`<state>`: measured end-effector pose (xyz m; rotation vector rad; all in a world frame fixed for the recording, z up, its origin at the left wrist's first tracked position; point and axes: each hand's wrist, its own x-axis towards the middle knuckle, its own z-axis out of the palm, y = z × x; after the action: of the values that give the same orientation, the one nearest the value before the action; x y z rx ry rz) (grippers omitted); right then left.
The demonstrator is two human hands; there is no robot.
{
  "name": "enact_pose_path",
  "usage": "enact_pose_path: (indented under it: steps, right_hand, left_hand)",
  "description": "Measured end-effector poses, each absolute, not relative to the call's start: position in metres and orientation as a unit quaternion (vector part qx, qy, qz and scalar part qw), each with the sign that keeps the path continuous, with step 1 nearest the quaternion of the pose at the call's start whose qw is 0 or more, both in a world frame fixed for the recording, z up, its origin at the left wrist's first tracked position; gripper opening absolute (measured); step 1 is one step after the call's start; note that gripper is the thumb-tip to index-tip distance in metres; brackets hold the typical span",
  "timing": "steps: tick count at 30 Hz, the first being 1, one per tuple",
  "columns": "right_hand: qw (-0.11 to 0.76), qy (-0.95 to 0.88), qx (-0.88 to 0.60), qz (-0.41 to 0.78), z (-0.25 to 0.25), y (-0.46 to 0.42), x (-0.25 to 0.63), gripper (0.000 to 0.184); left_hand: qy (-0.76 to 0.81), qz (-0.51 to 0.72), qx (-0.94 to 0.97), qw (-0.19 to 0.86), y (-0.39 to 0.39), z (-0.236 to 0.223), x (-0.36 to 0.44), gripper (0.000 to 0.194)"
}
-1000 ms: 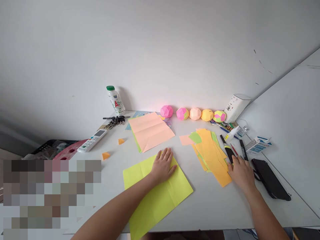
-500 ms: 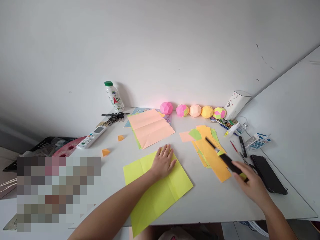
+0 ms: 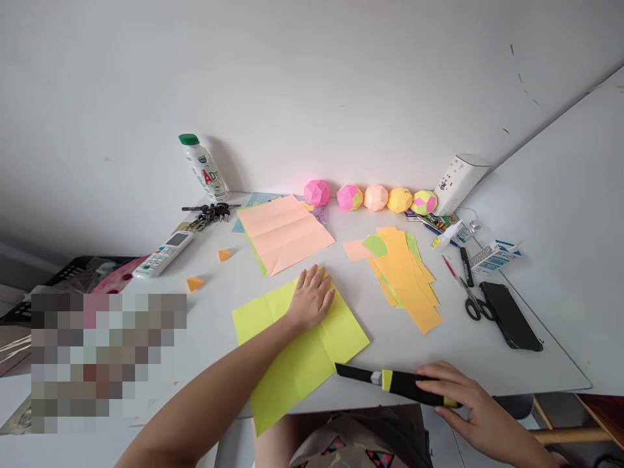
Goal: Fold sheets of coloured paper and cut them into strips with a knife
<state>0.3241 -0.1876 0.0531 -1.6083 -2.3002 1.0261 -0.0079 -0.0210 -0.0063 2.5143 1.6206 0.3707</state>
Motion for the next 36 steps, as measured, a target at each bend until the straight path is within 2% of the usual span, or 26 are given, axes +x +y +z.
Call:
enact_pose_path:
  steps: [12,21,24,30,36]
  right_hand:
    - [0.068,-0.78,-0.55,0.292,0.053,-0.187,0.322,0.034]
    - [0.075,-0.799,-0.548,0.234,0.057,-0.193,0.313,0.037]
    - [0.072,-0.809,-0.54,0.222,0.062,-0.197,0.307,0.041]
    - [0.075,-0.823,-0.527,0.199,0.069,-0.2,0.302,0.041]
    - [0.081,-0.803,-0.549,0.218,0.07,-0.203,0.308,0.038]
  left_hand:
    - [0.532,0.126,0.835,0.06,-0.022,-0.004,-0.007,0.054]
    - [0.509,0.148,0.847,0.031,-0.025,-0.003,0.0,0.038]
    - [0.514,0.121,0.849,0.019,-0.029,-0.006,0.008,0.046]
    - [0.57,-0.009,0.821,0.029,-0.036,-0.011,0.039,0.076]
    - [0.609,-0.001,0.793,0.011,-0.044,-0.016,0.051,0.077]
